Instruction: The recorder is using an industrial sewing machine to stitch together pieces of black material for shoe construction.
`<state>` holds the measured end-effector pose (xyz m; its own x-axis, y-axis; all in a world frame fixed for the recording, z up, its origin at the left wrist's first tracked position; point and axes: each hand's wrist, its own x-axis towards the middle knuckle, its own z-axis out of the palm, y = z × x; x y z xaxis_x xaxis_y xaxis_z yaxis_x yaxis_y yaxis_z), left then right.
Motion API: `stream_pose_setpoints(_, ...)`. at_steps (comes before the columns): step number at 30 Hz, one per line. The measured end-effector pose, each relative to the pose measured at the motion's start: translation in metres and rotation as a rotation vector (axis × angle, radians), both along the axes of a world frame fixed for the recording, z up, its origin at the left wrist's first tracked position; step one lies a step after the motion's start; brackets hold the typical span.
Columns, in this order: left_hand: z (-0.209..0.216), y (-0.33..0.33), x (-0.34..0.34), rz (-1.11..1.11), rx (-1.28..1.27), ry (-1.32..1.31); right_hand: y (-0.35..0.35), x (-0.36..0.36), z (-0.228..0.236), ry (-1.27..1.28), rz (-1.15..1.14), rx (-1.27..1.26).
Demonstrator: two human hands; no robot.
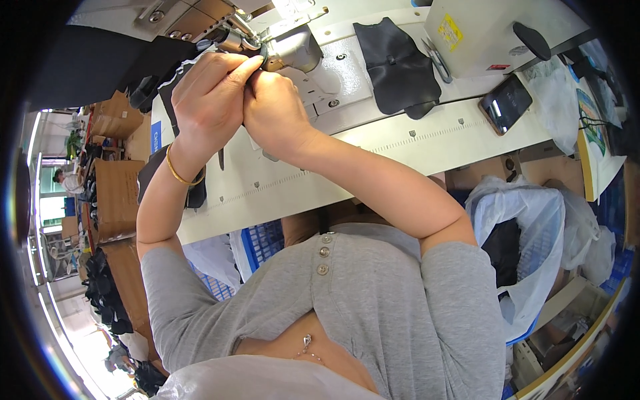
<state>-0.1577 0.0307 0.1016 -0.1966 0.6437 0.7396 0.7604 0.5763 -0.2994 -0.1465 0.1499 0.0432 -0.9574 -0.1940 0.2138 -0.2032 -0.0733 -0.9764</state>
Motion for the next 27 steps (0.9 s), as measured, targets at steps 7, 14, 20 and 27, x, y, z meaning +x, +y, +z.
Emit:
stream_pose_setpoints(7, -0.002, 0.001, 0.001, -0.016, 0.008, -0.009, 0.005, 0.001, 0.003, -0.031, 0.037, 0.025)
stream_pose_setpoints(14, 0.001, -0.002, 0.000, -0.006, -0.010, -0.026, -0.002, 0.000, 0.001, -0.004, 0.020, -0.003)
stream_pose_setpoints(20, 0.002, -0.005, -0.003, -0.006, -0.022, -0.013, -0.007, -0.001, -0.001, 0.036, 0.034, -0.056)
stream_pose_setpoints(27, 0.002, -0.006, -0.003, 0.003, -0.032, -0.019, -0.008, -0.002, -0.001, 0.032, 0.030, -0.052)
